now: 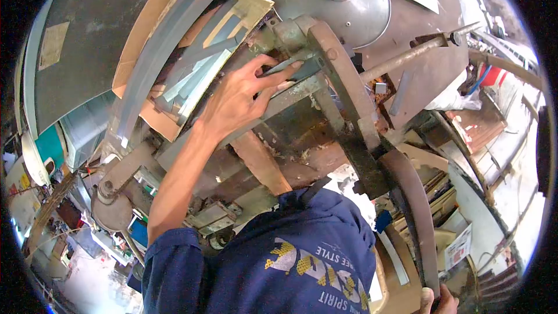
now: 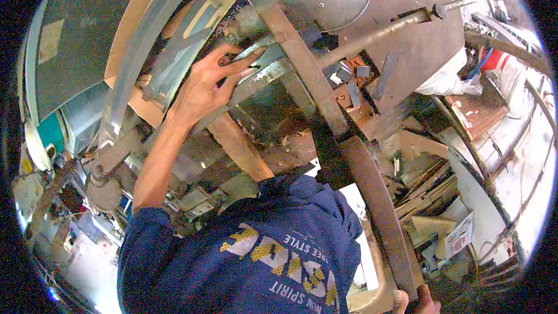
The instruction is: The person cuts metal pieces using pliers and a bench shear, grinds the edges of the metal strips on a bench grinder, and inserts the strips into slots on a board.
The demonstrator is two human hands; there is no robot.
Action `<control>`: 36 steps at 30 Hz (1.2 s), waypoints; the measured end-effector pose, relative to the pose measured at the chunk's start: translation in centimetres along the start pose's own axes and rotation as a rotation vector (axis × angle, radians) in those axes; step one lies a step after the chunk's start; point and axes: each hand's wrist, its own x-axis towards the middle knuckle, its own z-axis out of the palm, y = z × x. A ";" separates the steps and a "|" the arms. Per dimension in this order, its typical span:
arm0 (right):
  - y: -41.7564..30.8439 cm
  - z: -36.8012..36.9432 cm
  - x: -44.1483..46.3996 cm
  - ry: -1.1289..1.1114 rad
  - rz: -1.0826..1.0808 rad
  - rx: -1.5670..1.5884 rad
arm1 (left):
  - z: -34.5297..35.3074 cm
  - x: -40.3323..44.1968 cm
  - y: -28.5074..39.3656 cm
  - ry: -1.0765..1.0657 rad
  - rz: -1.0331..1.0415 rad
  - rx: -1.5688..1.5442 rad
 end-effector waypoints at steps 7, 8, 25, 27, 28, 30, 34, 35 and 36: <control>0.7 0.4 0.3 -0.015 -0.031 0.041 | 0.4 -0.1 -0.4 0.033 0.023 -0.008; 0.9 0.7 0.4 0.003 -0.057 0.068 | 0.3 0.0 -0.2 0.050 0.018 -0.024; 1.6 1.2 0.9 -0.072 0.012 0.047 | 0.2 0.3 0.0 0.030 0.006 -0.026; 2.1 1.7 1.1 0.016 -0.109 0.080 | 0.1 0.4 0.0 0.019 0.015 -0.029; 2.3 1.8 1.1 0.018 -0.112 0.082 | -0.1 0.4 0.1 0.008 0.010 -0.020; 2.1 1.9 1.0 0.040 -0.101 0.130 | -0.1 0.4 0.1 -0.004 0.003 -0.012; 2.6 2.5 1.3 -0.031 -0.013 -0.084 | 0.1 0.5 -0.1 0.022 0.040 0.003; 4.0 3.7 2.1 -0.066 -0.112 0.084 | 0.0 0.4 -0.1 0.003 0.022 0.003; 5.8 5.5 3.6 -0.095 -0.219 0.247 | 0.2 0.3 -0.4 0.014 0.021 0.005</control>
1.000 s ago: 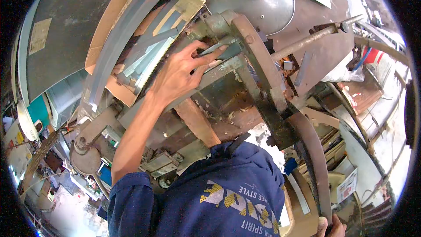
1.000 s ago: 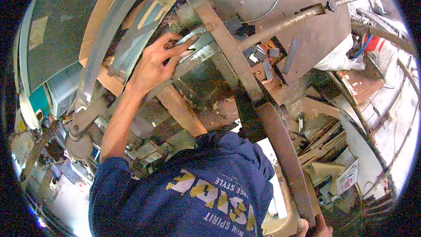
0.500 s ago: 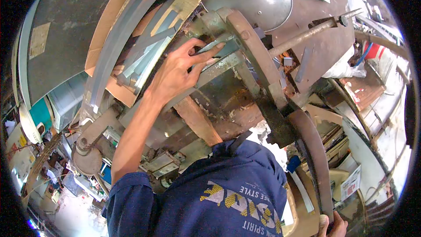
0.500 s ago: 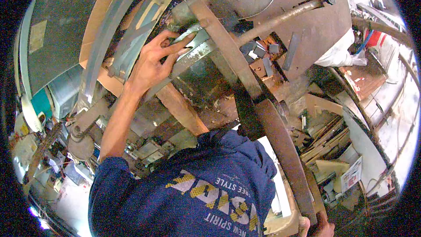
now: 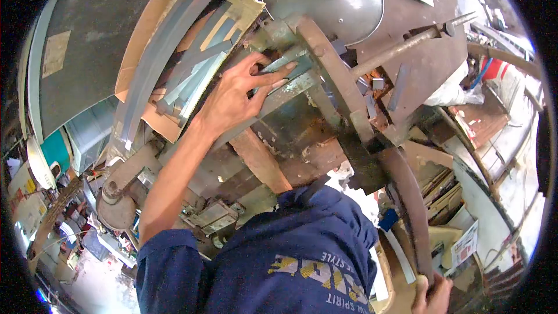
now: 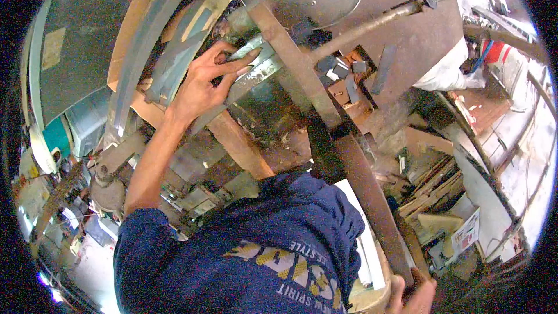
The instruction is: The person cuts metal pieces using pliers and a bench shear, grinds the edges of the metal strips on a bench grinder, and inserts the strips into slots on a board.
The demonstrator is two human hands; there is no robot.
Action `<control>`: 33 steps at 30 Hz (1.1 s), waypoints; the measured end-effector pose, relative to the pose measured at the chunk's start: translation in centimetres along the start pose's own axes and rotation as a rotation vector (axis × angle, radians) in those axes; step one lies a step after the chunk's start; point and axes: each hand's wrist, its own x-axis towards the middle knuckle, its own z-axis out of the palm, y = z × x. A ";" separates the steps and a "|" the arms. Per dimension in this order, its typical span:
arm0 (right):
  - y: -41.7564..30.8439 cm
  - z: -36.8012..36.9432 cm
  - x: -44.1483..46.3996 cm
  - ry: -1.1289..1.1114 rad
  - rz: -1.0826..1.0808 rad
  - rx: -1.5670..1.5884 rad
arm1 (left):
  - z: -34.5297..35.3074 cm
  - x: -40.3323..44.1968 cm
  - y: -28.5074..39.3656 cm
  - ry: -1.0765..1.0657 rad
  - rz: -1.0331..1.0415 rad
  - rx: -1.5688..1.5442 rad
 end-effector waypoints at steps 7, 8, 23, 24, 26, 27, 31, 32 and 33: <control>14.8 23.3 18.9 0.558 -0.637 0.198 | -0.6 -0.3 1.6 0.047 0.027 -0.004; 11.1 19.7 17.7 0.274 -0.648 0.505 | -0.6 0.0 1.3 0.018 -0.033 -0.004; -13.4 7.5 33.3 0.289 -0.607 0.595 | 4.4 -7.4 8.2 -0.114 -0.319 -0.241; -14.1 8.0 34.2 0.261 -0.609 0.542 | 5.7 -8.0 7.3 -0.106 -0.361 -0.212; -14.6 9.4 35.2 0.287 -0.580 0.434 | 7.1 -8.6 5.7 -0.110 -0.408 -0.184; -14.5 9.9 35.6 0.320 -0.553 0.318 | 7.5 -8.7 4.9 -0.110 -0.390 -0.155; -13.1 8.3 34.2 0.257 -0.622 0.435 | 8.2 -7.3 5.3 -0.023 -0.320 0.101; -12.9 8.0 34.1 0.211 -0.647 0.396 | 8.5 -7.2 5.3 -0.036 -0.324 0.102; -12.8 7.8 34.1 0.164 -0.675 0.359 | 8.6 -7.3 5.4 -0.031 -0.363 0.117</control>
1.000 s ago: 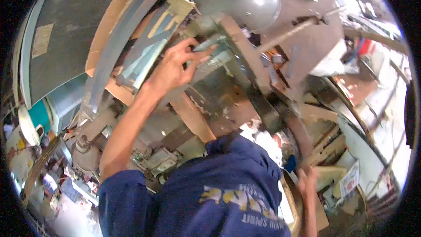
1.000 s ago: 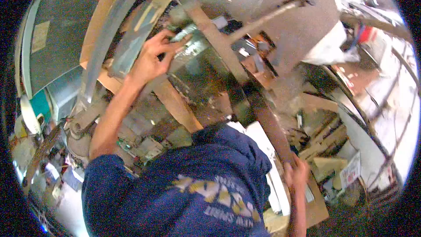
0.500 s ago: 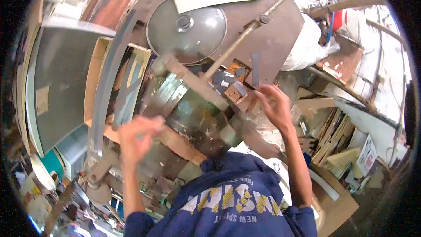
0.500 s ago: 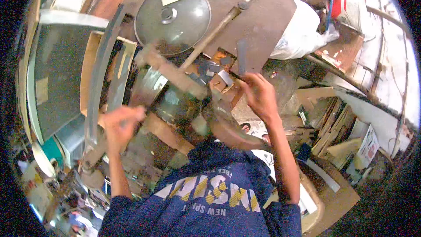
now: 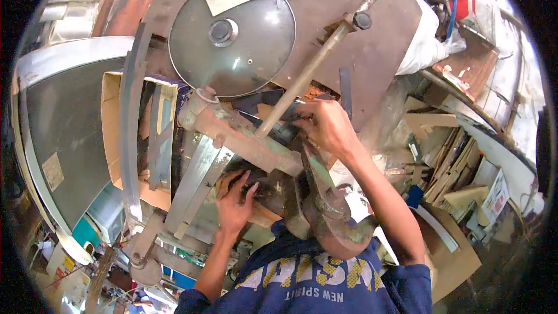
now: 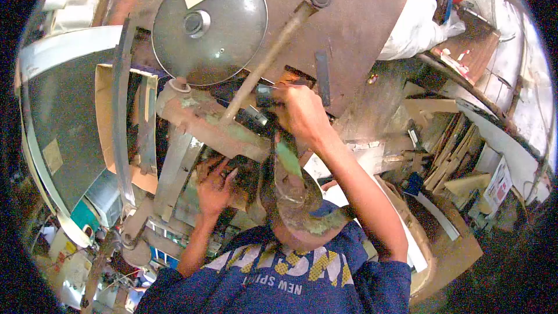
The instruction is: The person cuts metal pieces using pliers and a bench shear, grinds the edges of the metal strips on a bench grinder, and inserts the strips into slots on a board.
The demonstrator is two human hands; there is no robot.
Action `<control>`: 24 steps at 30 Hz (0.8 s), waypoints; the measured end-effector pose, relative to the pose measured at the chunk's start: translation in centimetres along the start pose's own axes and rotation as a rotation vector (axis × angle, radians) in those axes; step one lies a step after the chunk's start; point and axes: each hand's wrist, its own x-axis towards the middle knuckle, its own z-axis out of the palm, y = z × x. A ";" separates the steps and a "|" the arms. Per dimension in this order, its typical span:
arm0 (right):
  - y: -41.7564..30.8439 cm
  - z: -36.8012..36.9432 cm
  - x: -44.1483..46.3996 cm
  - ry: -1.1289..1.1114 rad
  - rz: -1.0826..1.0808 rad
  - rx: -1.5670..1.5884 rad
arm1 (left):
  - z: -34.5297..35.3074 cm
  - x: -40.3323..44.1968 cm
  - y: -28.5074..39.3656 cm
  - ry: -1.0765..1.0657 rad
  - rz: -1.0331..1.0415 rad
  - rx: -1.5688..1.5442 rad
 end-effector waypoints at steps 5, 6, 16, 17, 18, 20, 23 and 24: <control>-1.2 1.0 1.9 -0.115 -0.365 -0.158 | 1.2 -0.2 0.5 -0.006 -0.007 -0.021; -2.0 1.2 2.4 -0.176 -0.350 -0.315 | 1.2 -0.1 0.8 -0.012 0.007 -0.013; 1.8 -6.0 -6.5 0.327 -0.056 0.981 | 1.7 -7.7 6.8 -0.753 -0.122 -0.564; 2.2 -7.5 -9.5 0.386 -0.054 0.965 | -0.6 -5.3 13.2 -1.040 -0.015 -0.449; 2.4 -8.9 -12.9 0.476 -0.021 1.076 | 0.1 -4.8 16.1 -1.175 0.108 -0.596; 3.4 -10.5 -20.4 0.637 -0.010 1.230 | 1.2 -4.6 21.7 -1.427 0.255 -0.792; 4.1 -9.9 -31.6 1.016 -0.033 1.189 | 4.0 -7.3 28.7 -1.295 0.095 -0.654; 4.1 -9.4 -35.7 1.109 0.043 1.150 | 5.7 -8.3 30.5 -1.010 0.323 -0.644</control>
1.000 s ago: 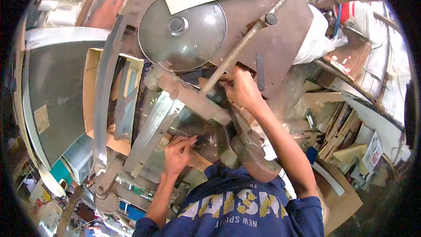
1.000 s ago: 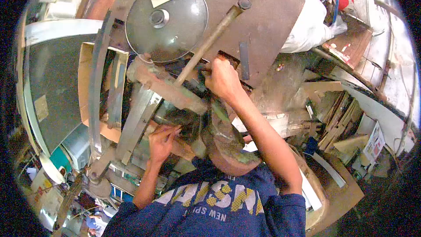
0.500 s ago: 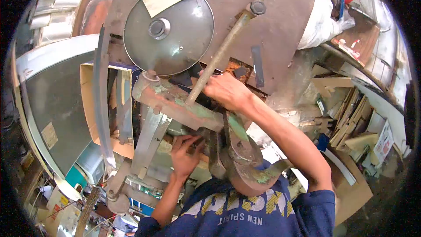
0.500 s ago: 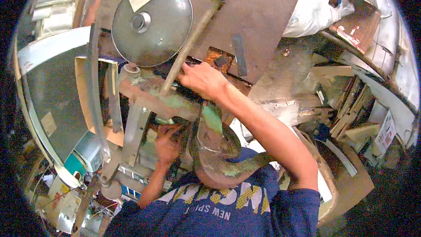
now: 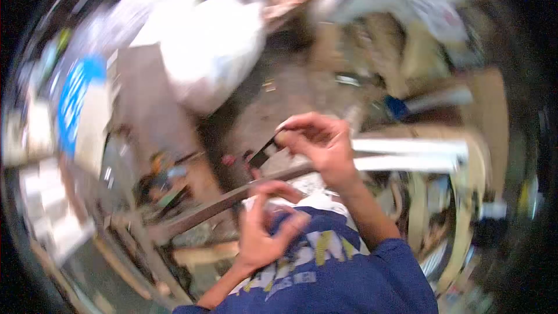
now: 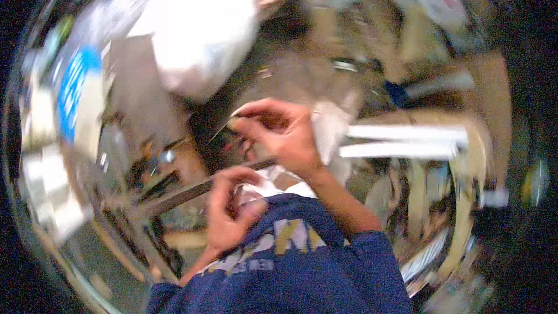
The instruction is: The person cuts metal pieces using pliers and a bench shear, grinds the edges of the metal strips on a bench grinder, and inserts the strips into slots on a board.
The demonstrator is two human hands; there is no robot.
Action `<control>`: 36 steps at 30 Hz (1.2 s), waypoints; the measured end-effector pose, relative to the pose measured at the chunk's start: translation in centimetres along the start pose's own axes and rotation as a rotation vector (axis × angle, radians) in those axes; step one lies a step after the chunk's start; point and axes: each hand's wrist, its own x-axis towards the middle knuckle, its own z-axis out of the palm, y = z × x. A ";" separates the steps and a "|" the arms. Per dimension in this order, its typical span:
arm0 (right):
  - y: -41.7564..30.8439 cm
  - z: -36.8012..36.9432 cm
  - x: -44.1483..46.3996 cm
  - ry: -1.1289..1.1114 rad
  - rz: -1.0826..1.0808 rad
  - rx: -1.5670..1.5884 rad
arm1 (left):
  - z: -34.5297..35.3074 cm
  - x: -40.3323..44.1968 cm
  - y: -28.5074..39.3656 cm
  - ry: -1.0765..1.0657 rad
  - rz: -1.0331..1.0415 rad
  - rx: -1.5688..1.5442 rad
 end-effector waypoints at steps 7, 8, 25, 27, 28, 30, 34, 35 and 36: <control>-1.7 -17.9 -23.5 0.568 -0.379 -0.212 | 21.0 -0.2 -1.3 -0.141 0.258 0.286; -0.8 -20.5 -27.8 0.675 -0.344 -0.155 | 24.7 -0.5 -3.9 -0.270 0.408 0.326; 9.1 -30.8 -81.1 2.520 -0.387 0.414 | 72.4 -35.5 -28.0 -2.027 -0.241 0.554; 11.4 -30.5 -83.0 2.716 -0.102 0.467 | 74.6 -39.6 -30.7 -2.243 -0.149 0.429; 12.9 -30.1 -84.4 2.758 0.047 0.485 | 75.5 -41.2 -32.6 -2.349 -0.246 0.542; 15.5 -29.6 -88.0 2.803 0.151 0.536 | 77.2 -45.0 -35.5 -2.459 -0.372 0.610; 20.3 -31.6 -97.1 2.786 0.004 0.547 | 81.7 -51.6 -42.9 -2.537 -0.564 0.610; 21.8 -32.6 -99.3 2.775 0.026 0.535 | 83.0 -52.9 -44.6 -2.522 -0.578 0.595; 23.4 -34.5 -102.2 2.771 0.001 0.501 | 85.4 -54.7 -45.9 -2.542 -0.462 0.562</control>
